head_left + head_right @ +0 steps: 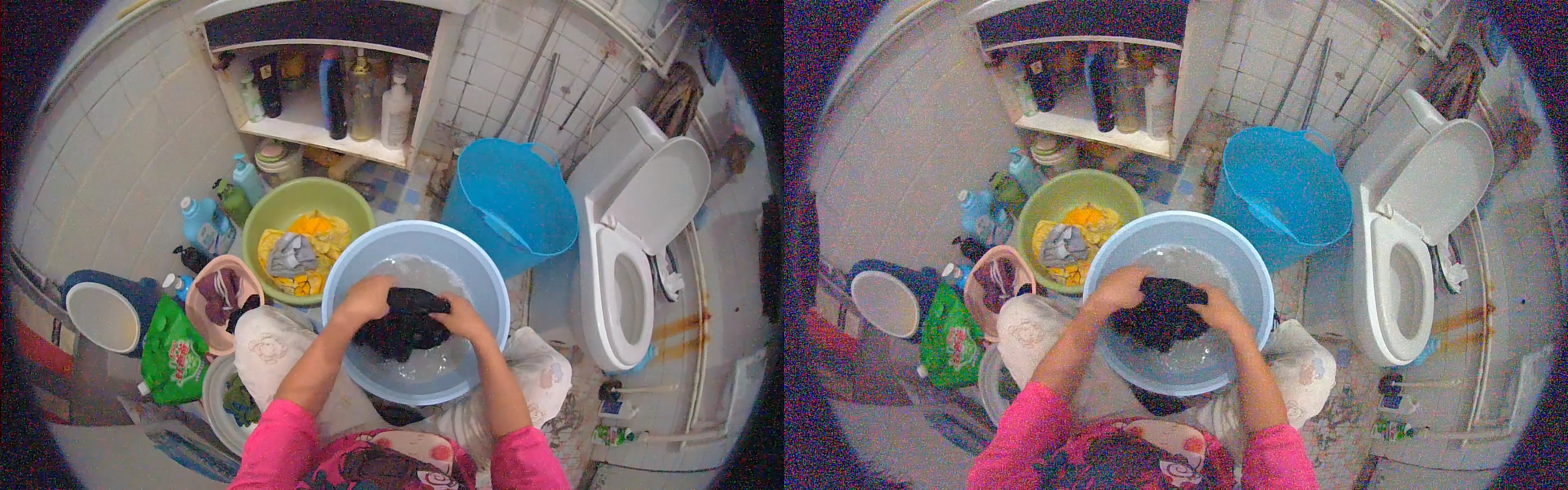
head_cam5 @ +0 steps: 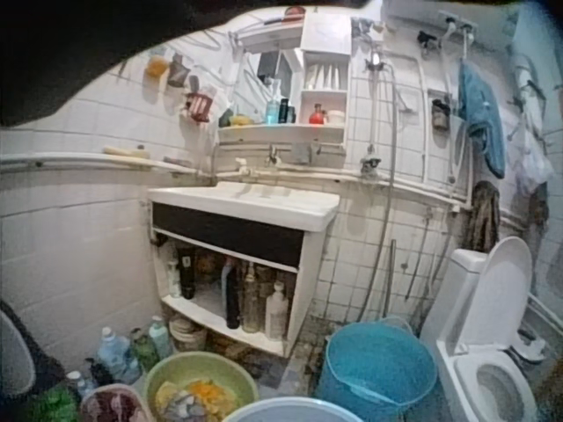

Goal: The person washes a garment by repeatedly rubbing, squeezing, and soaking it in a washbasin filled with water by hand.

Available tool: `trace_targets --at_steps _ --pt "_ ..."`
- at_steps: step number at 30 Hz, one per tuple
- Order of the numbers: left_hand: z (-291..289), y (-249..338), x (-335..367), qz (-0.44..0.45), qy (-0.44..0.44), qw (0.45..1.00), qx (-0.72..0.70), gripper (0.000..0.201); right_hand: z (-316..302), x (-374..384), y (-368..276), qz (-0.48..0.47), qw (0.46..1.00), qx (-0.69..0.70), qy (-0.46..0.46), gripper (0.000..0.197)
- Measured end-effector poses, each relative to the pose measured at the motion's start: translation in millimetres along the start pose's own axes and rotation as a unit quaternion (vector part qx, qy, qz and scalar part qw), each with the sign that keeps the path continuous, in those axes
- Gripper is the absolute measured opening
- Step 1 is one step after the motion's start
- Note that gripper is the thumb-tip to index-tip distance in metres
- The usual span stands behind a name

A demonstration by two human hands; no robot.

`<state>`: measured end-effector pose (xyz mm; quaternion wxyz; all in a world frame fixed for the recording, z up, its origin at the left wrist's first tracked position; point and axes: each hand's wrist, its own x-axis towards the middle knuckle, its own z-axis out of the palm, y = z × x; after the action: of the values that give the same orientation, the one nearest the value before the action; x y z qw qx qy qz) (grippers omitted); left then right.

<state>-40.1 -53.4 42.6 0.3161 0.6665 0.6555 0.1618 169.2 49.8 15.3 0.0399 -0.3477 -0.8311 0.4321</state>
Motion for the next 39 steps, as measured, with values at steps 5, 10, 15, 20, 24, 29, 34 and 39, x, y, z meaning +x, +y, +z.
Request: trace_targets --at_steps 5,10,15,20,24,29,34,39 --pt "51.5 25.4 11.2 -0.165 0.086 0.964 0.187 0.060 14.0 -8.8 -7.3 0.036 0.960 -0.262 0.096 0.056" --pt "91.2 5.8 12.4 -0.141 -0.023 0.961 0.239 0.056 48.2 -2.6 19.9 0.031 0.939 -0.336 0.067 0.065" --pt "89.6 -5.0 10.9 -0.130 -0.114 0.945 0.279 0.059 56.1 2.7 22.1 0.091 0.941 -0.317 -0.073 0.063" --pt "95.0 -6.2 11.9 -0.121 -0.102 0.933 0.324 0.058 49.8 6.6 -3.0 0.011 0.926 -0.372 0.060 0.053" --pt "84.9 16.4 8.9 -0.092 0.012 0.968 0.235 0.066 73.0 2.2 38.9 -0.039 0.880 -0.448 0.154 0.047" --pt "69.4 21.1 4.5 -0.140 -0.040 0.987 0.074 0.089 40.4 5.2 27.3 0.128 0.960 -0.248 -0.027 0.044" --pt "53.8 31.1 2.2 0.005 0.129 0.990 0.057 0.102 -5.0 -13.0 -34.1 0.014 0.994 -0.111 0.003 0.043" --pt "39.7 41.1 8.6 -0.007 0.089 0.981 -0.174 0.063 -38.9 -22.1 -44.1 -0.126 0.988 0.090 0.022 0.044"
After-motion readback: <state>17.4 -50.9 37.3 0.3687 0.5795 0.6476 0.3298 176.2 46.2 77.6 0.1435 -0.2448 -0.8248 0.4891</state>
